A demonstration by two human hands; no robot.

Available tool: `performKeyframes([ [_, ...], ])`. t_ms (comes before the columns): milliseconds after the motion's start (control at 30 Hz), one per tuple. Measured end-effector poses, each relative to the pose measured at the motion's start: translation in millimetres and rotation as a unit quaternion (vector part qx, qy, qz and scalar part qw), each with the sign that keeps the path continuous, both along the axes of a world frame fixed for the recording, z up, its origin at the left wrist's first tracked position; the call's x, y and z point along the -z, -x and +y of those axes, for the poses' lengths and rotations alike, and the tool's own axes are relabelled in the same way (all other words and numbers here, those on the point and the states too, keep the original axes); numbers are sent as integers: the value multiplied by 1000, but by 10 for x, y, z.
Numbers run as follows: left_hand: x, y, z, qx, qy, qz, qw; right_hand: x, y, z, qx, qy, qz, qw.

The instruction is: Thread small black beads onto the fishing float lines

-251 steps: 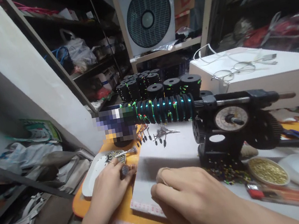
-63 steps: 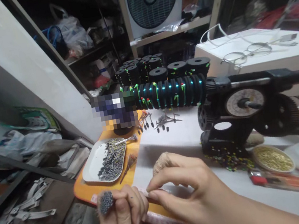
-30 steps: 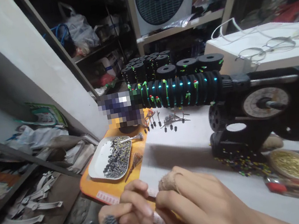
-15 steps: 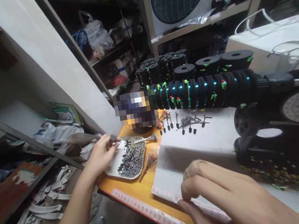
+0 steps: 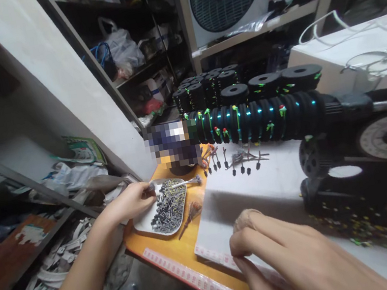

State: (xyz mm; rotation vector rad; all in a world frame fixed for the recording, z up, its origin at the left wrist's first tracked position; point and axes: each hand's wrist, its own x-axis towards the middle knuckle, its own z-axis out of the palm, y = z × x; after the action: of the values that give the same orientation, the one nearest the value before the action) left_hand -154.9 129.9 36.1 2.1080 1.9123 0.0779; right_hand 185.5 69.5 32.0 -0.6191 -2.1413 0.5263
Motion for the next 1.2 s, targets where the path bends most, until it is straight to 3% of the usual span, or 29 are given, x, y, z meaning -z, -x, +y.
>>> performKeyframes([
  [100,15,9,-58,-25,-25,-10,999,-6,-28,9,-22,5,-63,998],
  [367,84,-10,-212,-109,-117,-95,983,-24,-42,25,-34,-26,-106,993],
  [500,60,-152,-317,-129,-157,-202,958,-10,-32,23,-31,-24,-88,995],
  [600,80,-420,-512,-113,-150,-334,924,-17,-21,-1,-27,-7,-61,998],
  [733,254,-939,-855,-121,-113,-488,857,-54,3,-51,-12,23,-29,999],
  [767,304,-1076,-929,-129,-99,-537,828,-65,12,-62,-10,27,-19,999],
  [867,391,-1445,-1081,-212,-37,-739,639,-84,40,-85,0,30,13,999],
  [933,395,-1631,-1123,-229,-40,-791,566,-80,52,-93,0,31,22,999],
  [1067,387,-1825,-1140,-208,-77,-833,506,-52,58,-102,-2,40,23,999],
  [1200,444,-1871,-1161,-220,-76,-845,482,-28,62,-111,-1,45,27,999],
])
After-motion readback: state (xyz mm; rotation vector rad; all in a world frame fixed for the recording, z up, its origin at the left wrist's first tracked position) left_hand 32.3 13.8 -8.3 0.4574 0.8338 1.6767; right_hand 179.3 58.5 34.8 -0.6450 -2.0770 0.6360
